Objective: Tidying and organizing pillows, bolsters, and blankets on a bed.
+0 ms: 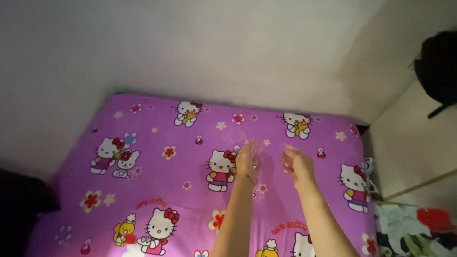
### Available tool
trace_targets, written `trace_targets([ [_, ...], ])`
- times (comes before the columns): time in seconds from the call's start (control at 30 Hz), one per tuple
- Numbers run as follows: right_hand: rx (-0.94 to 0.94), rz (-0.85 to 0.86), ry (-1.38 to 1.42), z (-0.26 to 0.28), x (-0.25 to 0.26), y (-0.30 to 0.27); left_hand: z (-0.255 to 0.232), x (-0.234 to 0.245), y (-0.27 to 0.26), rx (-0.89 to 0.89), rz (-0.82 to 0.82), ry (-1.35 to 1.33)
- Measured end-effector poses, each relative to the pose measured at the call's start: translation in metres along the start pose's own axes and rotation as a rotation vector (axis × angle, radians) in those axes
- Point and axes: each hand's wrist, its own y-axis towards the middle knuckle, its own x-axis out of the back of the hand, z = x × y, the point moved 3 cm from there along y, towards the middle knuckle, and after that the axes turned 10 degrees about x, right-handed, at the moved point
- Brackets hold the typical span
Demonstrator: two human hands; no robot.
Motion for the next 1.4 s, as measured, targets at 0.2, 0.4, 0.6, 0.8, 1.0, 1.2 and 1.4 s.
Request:
trace_targets([
  [0.2,-0.071,0.131,0.192,0.003,-0.058,0.009,-0.066,0.007,-0.028,-0.068,0.078,-0.011],
  [0.4,-0.047,0.129,0.225,0.004,-0.113,0.035,-0.114,0.020,0.048,-0.041,0.195,-0.278],
  [0.6,-0.084,-0.110,0.079,0.028,-0.165,0.071,-0.148,0.019,0.110,0.080,0.118,-0.215],
  [0.8,-0.072,-0.152,0.135,0.016,-0.203,0.111,-0.172,0.045,0.206,0.197,0.019,-0.301],
  [1.0,-0.137,-0.205,0.161,0.008,-0.235,0.154,-0.232,0.039,0.192,0.225,-0.010,-0.139],
  [1.2,-0.213,-0.163,0.062,0.033,-0.263,0.170,-0.240,0.030,0.230,0.226,0.086,-0.134],
  [1.4,-0.197,0.040,-0.015,-0.031,-0.222,0.266,-0.227,-0.003,0.255,0.023,0.007,-0.061],
])
